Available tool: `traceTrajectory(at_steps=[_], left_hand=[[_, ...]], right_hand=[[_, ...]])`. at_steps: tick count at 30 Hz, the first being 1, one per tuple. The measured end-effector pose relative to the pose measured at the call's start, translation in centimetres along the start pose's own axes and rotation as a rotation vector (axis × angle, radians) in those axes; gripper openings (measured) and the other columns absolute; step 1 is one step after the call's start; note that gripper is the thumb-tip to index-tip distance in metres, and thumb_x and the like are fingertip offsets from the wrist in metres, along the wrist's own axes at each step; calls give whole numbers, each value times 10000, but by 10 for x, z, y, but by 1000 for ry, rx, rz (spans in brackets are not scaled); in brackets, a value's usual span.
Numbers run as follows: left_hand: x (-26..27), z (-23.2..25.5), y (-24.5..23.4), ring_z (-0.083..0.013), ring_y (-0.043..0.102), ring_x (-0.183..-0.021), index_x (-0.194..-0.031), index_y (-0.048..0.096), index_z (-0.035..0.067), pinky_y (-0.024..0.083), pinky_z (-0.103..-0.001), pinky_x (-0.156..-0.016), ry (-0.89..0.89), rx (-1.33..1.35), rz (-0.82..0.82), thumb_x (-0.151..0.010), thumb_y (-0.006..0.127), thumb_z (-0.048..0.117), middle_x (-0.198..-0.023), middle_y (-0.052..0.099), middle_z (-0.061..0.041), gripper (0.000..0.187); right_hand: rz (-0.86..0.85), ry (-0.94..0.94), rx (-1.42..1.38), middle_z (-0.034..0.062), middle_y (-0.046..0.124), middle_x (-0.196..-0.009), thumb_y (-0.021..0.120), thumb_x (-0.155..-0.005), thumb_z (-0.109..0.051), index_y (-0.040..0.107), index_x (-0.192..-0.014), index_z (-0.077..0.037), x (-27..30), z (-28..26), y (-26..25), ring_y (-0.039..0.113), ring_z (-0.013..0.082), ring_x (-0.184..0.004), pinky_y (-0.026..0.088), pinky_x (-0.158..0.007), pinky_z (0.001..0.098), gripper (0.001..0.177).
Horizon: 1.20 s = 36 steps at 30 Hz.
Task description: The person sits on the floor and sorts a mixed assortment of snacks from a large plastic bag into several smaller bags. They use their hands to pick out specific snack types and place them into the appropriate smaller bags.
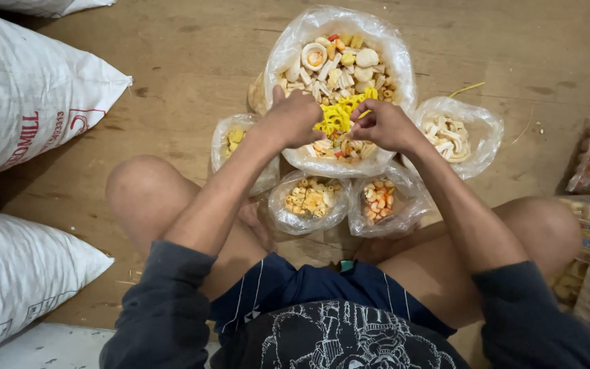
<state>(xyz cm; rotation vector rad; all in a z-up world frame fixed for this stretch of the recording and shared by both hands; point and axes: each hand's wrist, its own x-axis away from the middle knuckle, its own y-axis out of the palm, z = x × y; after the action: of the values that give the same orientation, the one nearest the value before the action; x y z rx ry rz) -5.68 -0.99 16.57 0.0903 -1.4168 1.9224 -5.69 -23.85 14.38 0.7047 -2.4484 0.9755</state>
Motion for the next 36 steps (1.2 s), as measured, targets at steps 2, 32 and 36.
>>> traceTrajectory(at_steps=[2,32,36], left_hand=[[-4,6,5,-475,594,-1187,-1100,783,82,250,-726,-1048,23,29,-2,-900,755,341,-1156,709,-215,328],[3,-24,42,-440,686,-1144,-1060,776,100,243,-680,-1053,-141,-57,-206,-824,811,334,-1124,748,-206,334],[-16,-43,52,-456,705,-1079,-1041,780,45,327,-617,-976,-141,-35,-65,-866,778,221,-1056,752,-236,248]], right_hand=[[-10,-20,-110,63,766,-945,821,-782,-142,677,-1141,-91,3,0,2,695,193,-932,543,-846,332,391],[231,-310,1177,88,759,-908,630,-878,-351,803,-931,-203,-32,94,61,658,301,-996,410,-866,461,233],[274,-330,1020,92,760,-911,656,-880,-314,798,-991,-214,-47,99,55,676,319,-1004,450,-851,480,206]])
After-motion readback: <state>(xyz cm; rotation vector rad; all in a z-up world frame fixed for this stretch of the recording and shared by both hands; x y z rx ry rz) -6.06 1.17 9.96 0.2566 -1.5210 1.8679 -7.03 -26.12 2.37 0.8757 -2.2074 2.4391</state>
